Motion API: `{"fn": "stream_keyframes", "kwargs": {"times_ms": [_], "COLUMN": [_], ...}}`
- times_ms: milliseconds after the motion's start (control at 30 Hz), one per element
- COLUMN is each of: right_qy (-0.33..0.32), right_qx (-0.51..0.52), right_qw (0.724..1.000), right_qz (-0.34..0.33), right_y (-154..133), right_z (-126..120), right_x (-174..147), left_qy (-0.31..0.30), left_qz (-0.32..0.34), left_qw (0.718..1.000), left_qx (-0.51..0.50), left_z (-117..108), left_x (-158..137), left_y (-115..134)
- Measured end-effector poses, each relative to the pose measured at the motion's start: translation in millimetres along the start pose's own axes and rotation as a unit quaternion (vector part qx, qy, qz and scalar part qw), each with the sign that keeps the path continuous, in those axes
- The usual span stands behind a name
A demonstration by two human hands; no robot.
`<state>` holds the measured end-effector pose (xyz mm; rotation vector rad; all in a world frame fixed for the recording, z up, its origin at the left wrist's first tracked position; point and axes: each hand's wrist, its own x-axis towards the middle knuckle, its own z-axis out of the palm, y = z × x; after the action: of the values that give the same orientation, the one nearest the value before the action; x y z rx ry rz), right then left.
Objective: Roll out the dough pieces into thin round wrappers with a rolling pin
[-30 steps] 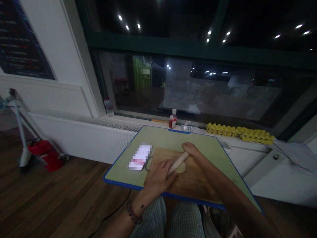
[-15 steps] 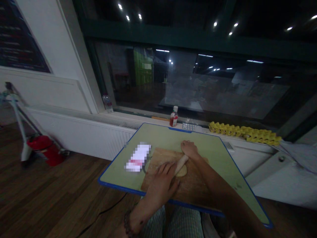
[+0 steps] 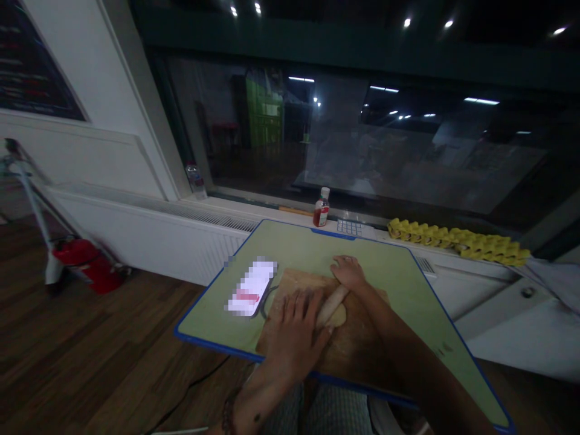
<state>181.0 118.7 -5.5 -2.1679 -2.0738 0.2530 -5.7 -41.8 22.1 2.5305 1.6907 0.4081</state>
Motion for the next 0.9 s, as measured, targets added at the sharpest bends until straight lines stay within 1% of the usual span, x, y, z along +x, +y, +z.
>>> {"fn": "stream_keyframes", "kwargs": {"times_ms": [67, 167, 233, 333, 467, 633, 767, 900], "right_qy": [0.003, 0.005, 0.008, 0.013, 0.015, 0.021, 0.033, 0.040], "right_qx": [0.001, 0.000, 0.000, 0.001, -0.001, -0.006, -0.004, -0.002], "right_qw": [1.000, 1.000, 1.000, 1.000, 1.000, 1.000, 0.999, 0.999], "right_qz": [-0.008, -0.021, -0.023, -0.019, -0.010, 0.012, 0.016, 0.003], "right_y": [2, 4, 5, 5, 0, -7, -9, -6], "right_z": [0, 1, 1, 1, 0, -1, -3, -4], "right_x": [-1, -2, -1, 0, 3, 3, -1, -5], "left_qy": [0.012, 0.044, 0.059, 0.073, 0.073, 0.054, 0.074, 0.091], "left_qz": [0.023, 0.010, 0.000, 0.012, 0.018, 0.038, 0.039, 0.037], "left_qw": [1.000, 0.999, 0.998, 0.997, 0.994, 0.991, 0.990, 0.992], "left_qx": [0.001, -0.005, -0.014, -0.033, -0.076, -0.118, -0.114, -0.086], "left_z": [4, 12, 17, 21, 23, 29, 36, 41], "left_x": [4, 11, 13, 9, 5, 5, 1, -2], "left_y": [-6, -12, -11, -5, -1, -6, -7, -5]}}
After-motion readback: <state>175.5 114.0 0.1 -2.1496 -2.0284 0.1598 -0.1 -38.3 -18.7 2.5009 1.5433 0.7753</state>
